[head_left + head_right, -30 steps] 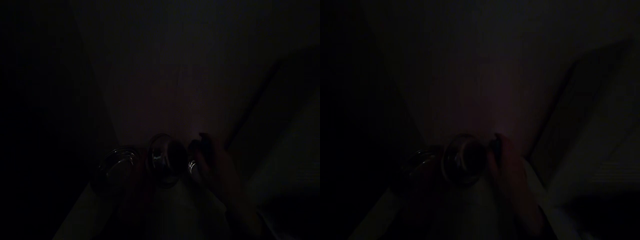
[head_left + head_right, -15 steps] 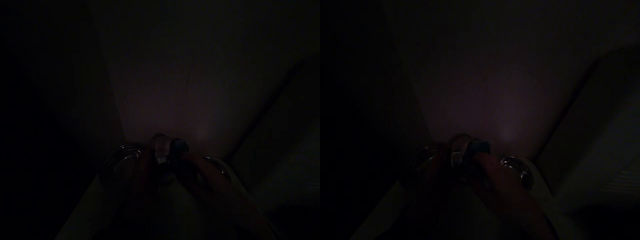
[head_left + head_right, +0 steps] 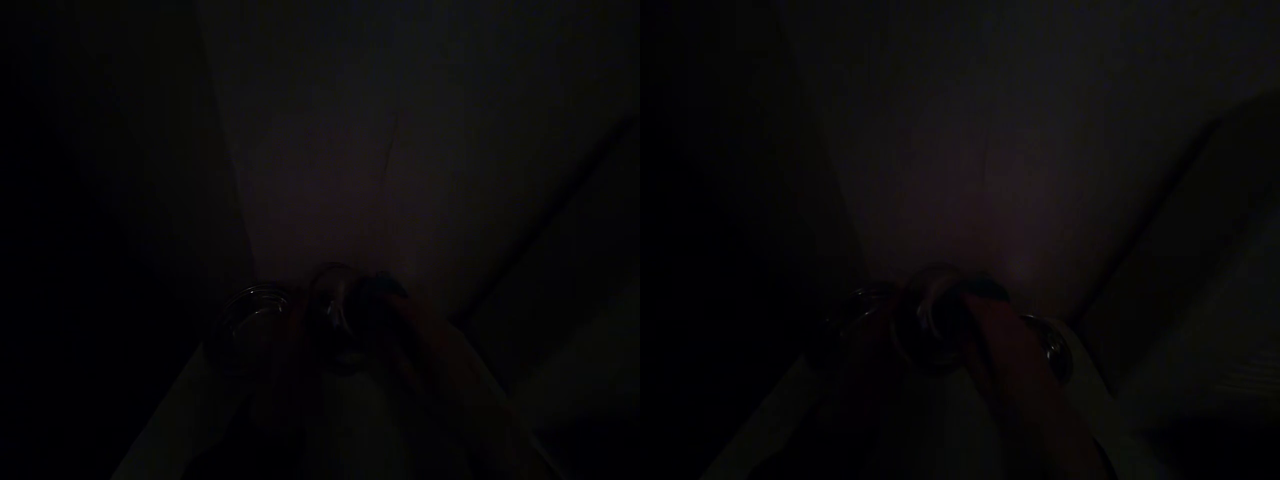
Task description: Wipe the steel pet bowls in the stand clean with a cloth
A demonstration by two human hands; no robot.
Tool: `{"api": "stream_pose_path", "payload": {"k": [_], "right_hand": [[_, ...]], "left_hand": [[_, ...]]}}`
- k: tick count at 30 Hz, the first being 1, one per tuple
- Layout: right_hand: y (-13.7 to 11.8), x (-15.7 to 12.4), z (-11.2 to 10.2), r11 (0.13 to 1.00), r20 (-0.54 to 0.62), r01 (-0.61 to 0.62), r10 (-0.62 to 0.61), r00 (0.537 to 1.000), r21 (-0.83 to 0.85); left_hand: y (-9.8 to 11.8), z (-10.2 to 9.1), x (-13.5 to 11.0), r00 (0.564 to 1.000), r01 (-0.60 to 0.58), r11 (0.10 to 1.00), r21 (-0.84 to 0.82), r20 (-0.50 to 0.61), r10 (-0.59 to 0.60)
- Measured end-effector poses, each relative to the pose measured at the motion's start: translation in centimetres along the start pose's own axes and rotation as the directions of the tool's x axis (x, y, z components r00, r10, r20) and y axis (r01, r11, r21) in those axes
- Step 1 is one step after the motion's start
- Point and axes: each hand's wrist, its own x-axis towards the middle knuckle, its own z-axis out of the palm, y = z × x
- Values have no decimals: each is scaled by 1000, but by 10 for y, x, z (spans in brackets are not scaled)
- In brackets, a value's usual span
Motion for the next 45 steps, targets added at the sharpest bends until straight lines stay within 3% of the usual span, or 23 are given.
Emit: {"api": "stream_pose_path", "payload": {"k": [4, 8, 12, 15, 18, 22, 25, 26, 29, 34, 36, 40, 45], "right_hand": [[3, -7, 1, 995, -81, 85, -89, 993, -57], [4, -16, 4, 984, -53, 147, -153, 987, -101], [-8, -16, 8, 999, 7, -12, 12, 1000, 31], [-19, -10, 9, 977, 17, -140, 139, 990, 161], [-22, -6, 8, 970, -49, -175, 186, 981, 167], [-14, -10, 13, 999, -181, -38, 34, 983, -16], [-14, -13, 20, 996, -152, -82, 85, 985, 27], [-16, -14, 22, 991, -124, -116, 124, 985, 67], [-19, -14, 23, 979, -89, -171, 181, 979, 109], [-8, -15, 15, 995, -196, -74, 58, 979, -72], [-7, -15, 13, 993, -188, -44, 22, 982, -113], [-14, -17, 14, 997, -106, -75, 74, 992, -3], [-12, -20, 14, 996, -204, -85, 82, 976, -3]], "left_hand": [[2, 2, -4, 996, 35, 999, -26, 81, -33], [6, 10, -8, 999, 45, 998, -36, 11, -44], [10, 13, -8, 984, 137, 989, 56, -122, -129], [10, 9, -7, 977, 125, 978, 165, -191, -93], [6, 5, -6, 995, 82, 978, 194, -76, -69], [2, 4, -5, 998, 51, 975, 216, -31, -45], [5, 5, -5, 997, 69, 984, 166, -56, -61], [7, 6, -6, 992, 125, 982, 141, -33, -122], [12, 8, -9, 991, 134, 985, 112, -3, -134], [9, 8, -8, 990, 141, 983, 117, 15, -143], [7, 7, -5, 988, 151, 979, 134, 2, -153], [5, 5, 0, 992, 129, 984, 120, 0, -129], [10, 8, -6, 990, 139, 978, 154, -10, -139]]}}
